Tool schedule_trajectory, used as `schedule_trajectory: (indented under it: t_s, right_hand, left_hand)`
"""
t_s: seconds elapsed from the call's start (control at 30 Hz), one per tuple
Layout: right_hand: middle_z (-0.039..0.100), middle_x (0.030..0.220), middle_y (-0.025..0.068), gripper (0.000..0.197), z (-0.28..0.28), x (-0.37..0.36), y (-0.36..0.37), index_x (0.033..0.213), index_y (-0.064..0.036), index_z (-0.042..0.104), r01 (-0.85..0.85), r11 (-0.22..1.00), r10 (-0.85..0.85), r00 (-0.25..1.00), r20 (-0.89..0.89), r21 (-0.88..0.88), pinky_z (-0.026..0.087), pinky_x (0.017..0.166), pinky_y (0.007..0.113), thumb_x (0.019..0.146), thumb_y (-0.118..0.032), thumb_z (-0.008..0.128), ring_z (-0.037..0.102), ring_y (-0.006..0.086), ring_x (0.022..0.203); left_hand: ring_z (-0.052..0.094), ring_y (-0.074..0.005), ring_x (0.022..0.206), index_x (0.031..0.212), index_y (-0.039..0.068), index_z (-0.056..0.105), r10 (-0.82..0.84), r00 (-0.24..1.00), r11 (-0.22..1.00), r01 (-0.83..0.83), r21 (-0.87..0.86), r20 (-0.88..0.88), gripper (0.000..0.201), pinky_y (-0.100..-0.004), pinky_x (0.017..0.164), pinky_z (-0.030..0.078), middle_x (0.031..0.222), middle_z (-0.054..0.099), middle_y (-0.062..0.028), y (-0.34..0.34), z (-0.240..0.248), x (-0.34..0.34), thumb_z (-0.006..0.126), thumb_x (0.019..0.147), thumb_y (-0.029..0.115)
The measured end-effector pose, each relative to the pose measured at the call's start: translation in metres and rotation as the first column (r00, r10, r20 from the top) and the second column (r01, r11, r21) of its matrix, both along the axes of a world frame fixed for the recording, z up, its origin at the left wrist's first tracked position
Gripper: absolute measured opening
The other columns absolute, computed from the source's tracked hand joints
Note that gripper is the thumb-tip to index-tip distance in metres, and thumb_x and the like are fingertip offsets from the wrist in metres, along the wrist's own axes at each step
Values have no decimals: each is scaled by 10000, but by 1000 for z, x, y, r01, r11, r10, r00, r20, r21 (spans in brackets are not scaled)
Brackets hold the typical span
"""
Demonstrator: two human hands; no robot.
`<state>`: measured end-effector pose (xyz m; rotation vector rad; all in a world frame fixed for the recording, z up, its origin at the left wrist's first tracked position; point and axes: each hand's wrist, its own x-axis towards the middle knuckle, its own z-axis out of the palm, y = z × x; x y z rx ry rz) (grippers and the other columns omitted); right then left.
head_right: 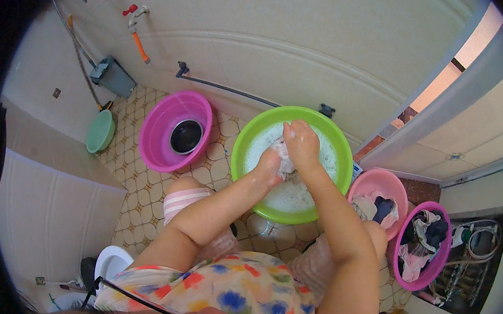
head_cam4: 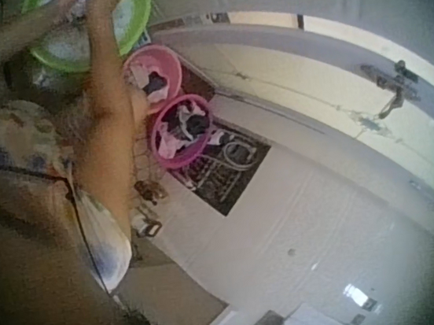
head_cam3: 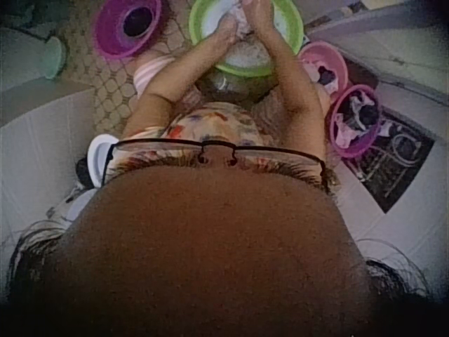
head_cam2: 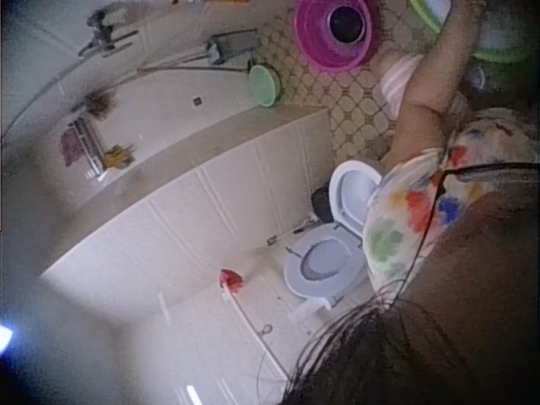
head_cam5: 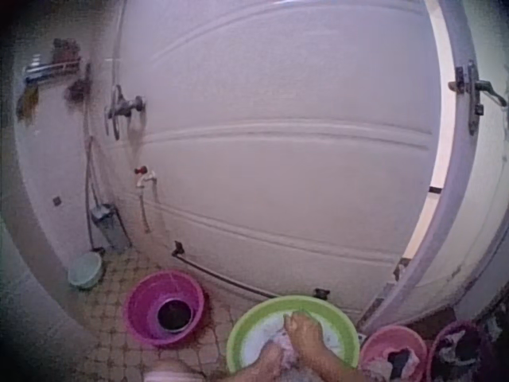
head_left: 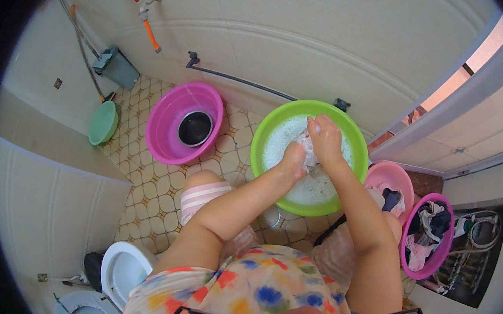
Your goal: The person prepares a green basin with water and detergent, then washes a piece of clothing by hand. They pour water from a metal bowl into the basin, add detergent from a box and a small container, and then scrub the garment in the soapy water.
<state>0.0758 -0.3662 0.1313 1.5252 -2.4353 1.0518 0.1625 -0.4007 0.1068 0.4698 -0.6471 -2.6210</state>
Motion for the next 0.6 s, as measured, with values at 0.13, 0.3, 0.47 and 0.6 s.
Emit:
schedule_trajectory:
  t_s: [0.13,0.3,0.47,0.6]
  right_hand:
    - [582,834,144,173,-9,36,0,806,-52,589,-151,978,152,988,-6,-142,481,603,410,836,-210,526,575,327,752]
    - [560,751,190,228,-18,45,1,737,-42,558,-310,945,296,946,-129,-106,434,602,458,862,-227,517,546,374,684]
    - [586,822,143,166,-9,11,2,800,-61,592,-16,1000,16,1000,13,-17,484,617,429,848,-203,520,585,320,719]
    - [570,775,175,235,6,60,9,760,-46,570,-255,961,252,967,-40,-105,466,623,449,863,-245,503,567,356,685]
  left_hand:
    - [585,-174,849,1028,149,553,-22,973,999,27,-18,230,348,-360,751,465,946,608,-41,-34,-21,8,436,898,450]
    - [586,-188,824,937,150,562,-178,978,982,184,44,-105,334,-371,760,463,891,613,-46,-50,-57,16,450,894,462]
    - [582,-195,865,955,118,562,35,990,999,-35,-2,134,322,-363,786,464,921,608,-42,0,25,10,431,920,411]
    - [577,-189,913,1075,77,538,-121,992,992,122,39,-20,381,-348,807,465,994,596,-42,-41,-27,26,454,912,412]
